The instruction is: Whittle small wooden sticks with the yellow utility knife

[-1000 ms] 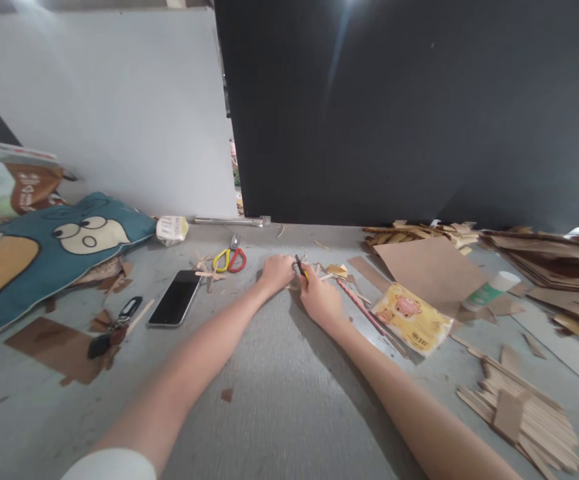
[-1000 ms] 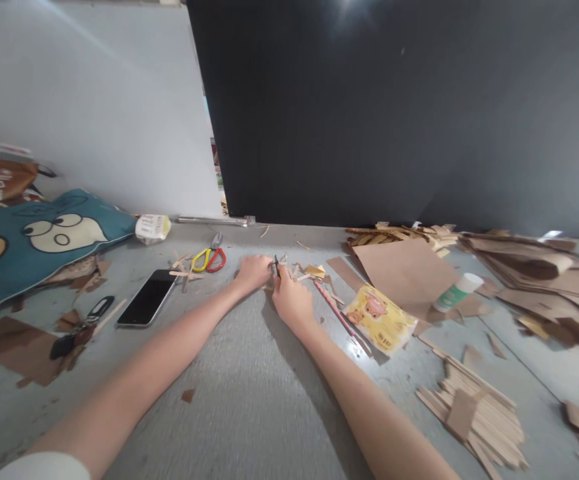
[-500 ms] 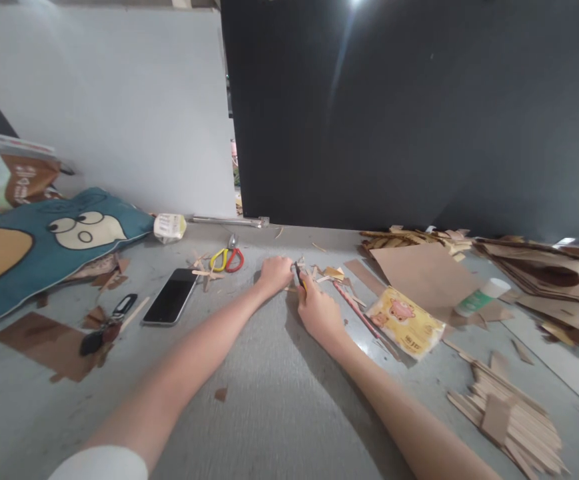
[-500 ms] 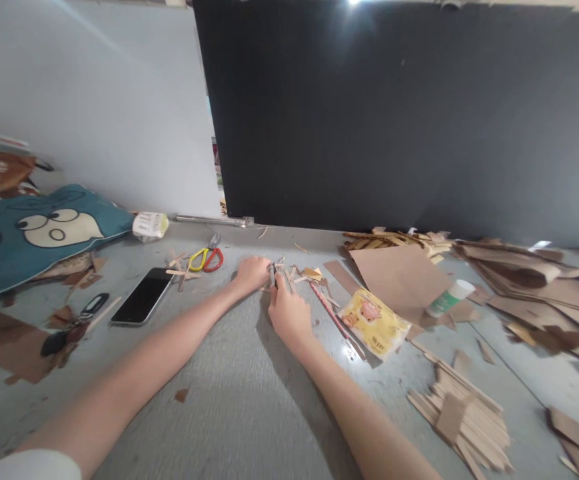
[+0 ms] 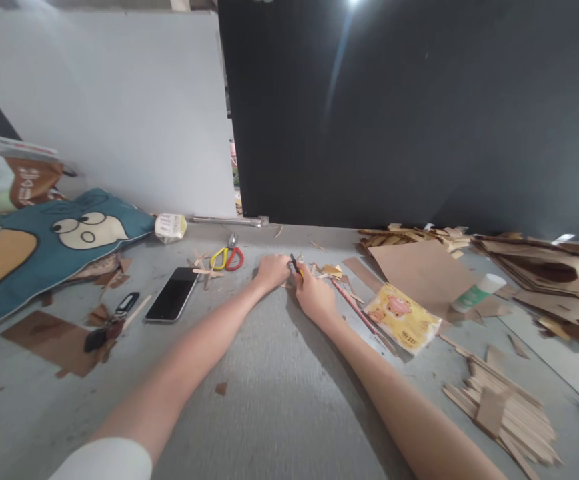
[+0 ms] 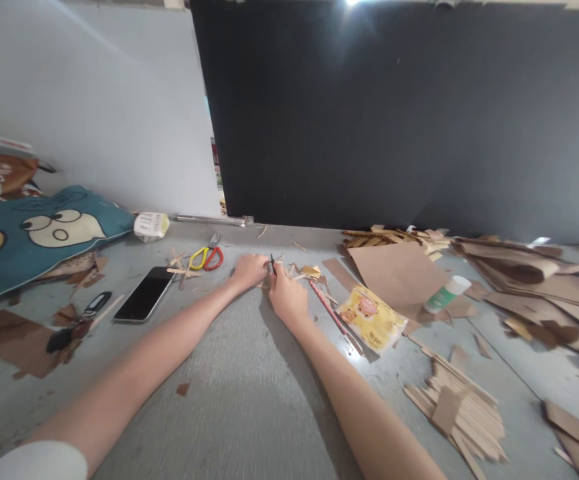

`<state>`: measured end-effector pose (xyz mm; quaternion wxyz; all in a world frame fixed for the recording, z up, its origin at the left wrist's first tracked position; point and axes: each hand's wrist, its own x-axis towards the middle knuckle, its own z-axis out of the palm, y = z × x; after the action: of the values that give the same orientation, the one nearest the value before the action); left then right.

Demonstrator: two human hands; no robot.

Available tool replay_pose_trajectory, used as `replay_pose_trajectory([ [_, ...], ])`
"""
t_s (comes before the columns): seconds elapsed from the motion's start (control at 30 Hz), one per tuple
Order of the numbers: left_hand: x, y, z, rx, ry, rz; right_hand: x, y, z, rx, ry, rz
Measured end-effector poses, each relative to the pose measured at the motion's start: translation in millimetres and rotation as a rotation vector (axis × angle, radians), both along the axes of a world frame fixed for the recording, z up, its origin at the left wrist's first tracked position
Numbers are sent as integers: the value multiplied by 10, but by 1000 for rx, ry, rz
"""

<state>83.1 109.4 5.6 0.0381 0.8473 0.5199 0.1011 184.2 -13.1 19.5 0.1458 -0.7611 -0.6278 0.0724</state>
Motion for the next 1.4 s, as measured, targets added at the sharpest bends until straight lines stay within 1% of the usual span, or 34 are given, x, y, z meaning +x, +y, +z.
replay_pose_trajectory([
  [0.1,10,10,-19,10,-3,32,-11,-34,-7,3,6,-1],
  [0.2,0,23,-12,-8,4,8,-15,-58,-20,-14,-12,-3],
  [0.3,-20,24,3,-13,3,-11,-6,-10,-27,-11,-17,5],
  [0.47,-7,23,-14,5,-5,36,-6,-15,-51,19,-4,13],
  [0.57,-12,37,-13,-7,4,-3,-8,-34,-52,-1,-3,10],
  [0.67,-33,36,3,-5,7,-26,-4,1,-36,2,-3,3],
  [0.77,-28,18,8,7,1,-6,-1,12,-28,18,2,-1],
  [0.97,21,-10,-15,-5,0,21,-31,-13,-60,2,18,-35],
  [1.17,3,-33,14,-26,-19,23,-47,-10,-98,24,33,-31],
  [1.27,3,-48,21,-41,-37,25,-45,-67,-82,19,47,-37],
  [1.4,20,-83,0,-68,-78,32,-51,-162,-12,-9,57,-46],
])
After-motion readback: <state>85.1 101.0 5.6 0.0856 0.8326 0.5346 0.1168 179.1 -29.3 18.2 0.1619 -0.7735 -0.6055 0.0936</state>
